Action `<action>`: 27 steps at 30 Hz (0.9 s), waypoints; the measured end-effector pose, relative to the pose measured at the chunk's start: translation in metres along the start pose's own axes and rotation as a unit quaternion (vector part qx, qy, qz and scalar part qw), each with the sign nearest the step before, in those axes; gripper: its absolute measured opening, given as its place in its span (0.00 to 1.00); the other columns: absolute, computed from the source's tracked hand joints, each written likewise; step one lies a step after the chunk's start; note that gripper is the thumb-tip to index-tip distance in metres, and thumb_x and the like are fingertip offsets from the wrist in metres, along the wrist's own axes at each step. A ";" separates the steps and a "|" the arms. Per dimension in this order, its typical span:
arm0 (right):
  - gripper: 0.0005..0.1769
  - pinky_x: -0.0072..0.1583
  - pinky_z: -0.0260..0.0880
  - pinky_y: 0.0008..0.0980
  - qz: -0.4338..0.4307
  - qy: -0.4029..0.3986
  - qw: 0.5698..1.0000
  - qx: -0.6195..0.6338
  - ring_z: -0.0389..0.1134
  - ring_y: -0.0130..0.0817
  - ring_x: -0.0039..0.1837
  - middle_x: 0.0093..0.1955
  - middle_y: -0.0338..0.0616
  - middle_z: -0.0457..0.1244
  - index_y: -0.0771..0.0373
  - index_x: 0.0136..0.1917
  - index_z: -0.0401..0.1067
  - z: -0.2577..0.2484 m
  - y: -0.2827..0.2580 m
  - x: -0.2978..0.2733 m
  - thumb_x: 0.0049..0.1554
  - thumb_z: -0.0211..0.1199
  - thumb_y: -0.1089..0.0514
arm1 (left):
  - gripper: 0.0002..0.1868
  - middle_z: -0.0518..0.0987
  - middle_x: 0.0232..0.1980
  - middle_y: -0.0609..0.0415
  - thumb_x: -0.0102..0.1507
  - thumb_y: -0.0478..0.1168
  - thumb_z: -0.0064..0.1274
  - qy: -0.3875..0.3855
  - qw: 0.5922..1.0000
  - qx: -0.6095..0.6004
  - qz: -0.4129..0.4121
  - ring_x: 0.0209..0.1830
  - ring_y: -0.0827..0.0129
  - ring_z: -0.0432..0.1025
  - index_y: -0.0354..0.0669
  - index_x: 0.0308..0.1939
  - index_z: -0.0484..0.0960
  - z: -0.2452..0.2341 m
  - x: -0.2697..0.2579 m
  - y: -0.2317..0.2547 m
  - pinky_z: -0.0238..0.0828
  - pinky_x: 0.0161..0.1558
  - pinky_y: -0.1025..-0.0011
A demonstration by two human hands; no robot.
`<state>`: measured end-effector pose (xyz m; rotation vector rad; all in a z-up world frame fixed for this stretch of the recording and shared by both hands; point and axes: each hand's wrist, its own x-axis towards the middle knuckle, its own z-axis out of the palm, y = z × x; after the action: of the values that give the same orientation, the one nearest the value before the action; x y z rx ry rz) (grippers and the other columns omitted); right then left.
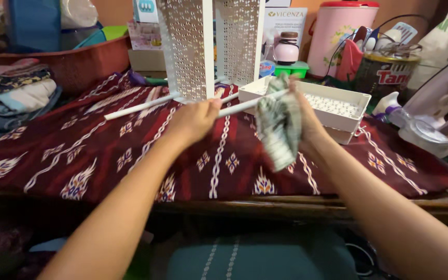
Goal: The person assembles a white plastic storage rack by inserting rods into perforated panels and wiping the surfaces with a cloth. They repeatedly attach and detach components, clean the panels, and stack the finished units on a patterned table.
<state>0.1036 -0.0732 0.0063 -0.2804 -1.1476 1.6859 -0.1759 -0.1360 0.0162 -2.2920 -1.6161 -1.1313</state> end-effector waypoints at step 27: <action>0.40 0.58 0.65 0.45 0.016 0.180 0.709 -0.681 0.69 0.47 0.49 0.42 0.58 0.68 0.65 0.53 0.79 -0.054 0.011 -0.003 0.68 0.41 0.30 | 0.19 0.84 0.47 0.44 0.69 0.57 0.36 -0.031 0.994 -0.050 -0.097 0.48 0.44 0.77 0.60 0.52 0.79 0.081 0.068 0.026 0.69 0.48 0.48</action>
<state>0.1335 -0.0457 -0.0312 -1.4638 -1.8620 0.4114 -0.1029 -0.0554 0.0093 -2.2925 -1.8819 -1.2169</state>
